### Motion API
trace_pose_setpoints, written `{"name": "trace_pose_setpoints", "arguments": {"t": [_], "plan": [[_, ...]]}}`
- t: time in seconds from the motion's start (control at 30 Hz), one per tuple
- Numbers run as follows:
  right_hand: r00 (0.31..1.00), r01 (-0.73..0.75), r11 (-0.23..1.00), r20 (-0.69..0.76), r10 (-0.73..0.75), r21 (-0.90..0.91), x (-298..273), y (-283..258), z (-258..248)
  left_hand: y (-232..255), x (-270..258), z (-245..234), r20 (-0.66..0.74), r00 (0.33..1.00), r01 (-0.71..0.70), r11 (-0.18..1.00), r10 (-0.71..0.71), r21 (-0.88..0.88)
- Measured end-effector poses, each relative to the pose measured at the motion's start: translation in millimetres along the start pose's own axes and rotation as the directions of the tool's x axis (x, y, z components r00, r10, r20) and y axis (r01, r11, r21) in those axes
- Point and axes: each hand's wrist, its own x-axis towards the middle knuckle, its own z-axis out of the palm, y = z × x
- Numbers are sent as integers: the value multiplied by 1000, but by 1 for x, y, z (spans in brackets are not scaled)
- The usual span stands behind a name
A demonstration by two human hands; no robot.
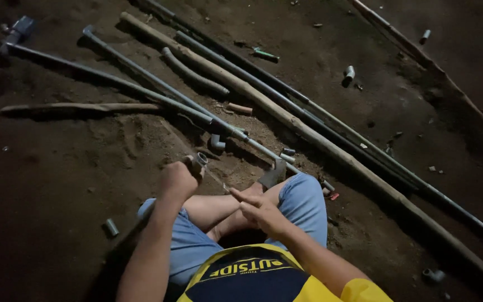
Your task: Cutting a PVC pipe using a handheld hacksaw blade while sitting on the ground.
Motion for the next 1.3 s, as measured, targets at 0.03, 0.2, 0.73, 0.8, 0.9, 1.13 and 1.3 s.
{"name": "trace_pose_setpoints", "arguments": {"t": [0.03,0.2,0.73,0.8,0.9,1.13,1.3], "plan": [[1000,-6,1000,6,6,1,-2,-6,7,-1,1,-1,0,1000,8,1000,-8,-2],[995,-40,981,-96,22,-188,-28,-22,16,-29,0,-12,-153,984,81,994,-90,-70],[998,22,999,-51,-24,-41,-20,-8,15,4,-17,-10,-51,989,139,988,-142,-60],[997,10,998,-70,-14,-59,-21,-19,17,-6,-17,-9,-51,991,121,989,-126,-87],[1000,10,993,-19,-12,-115,-32,-23,15,0,-29,-55,-22,977,212,977,-212,8],[997,21,1000,-73,-22,-14,-11,-15,18,-6,-8,5,-21,999,-51,999,51,-13],[994,-27,994,-109,16,-102,-34,-21,19,-59,19,13,-209,978,21,1000,-19,11]]}}
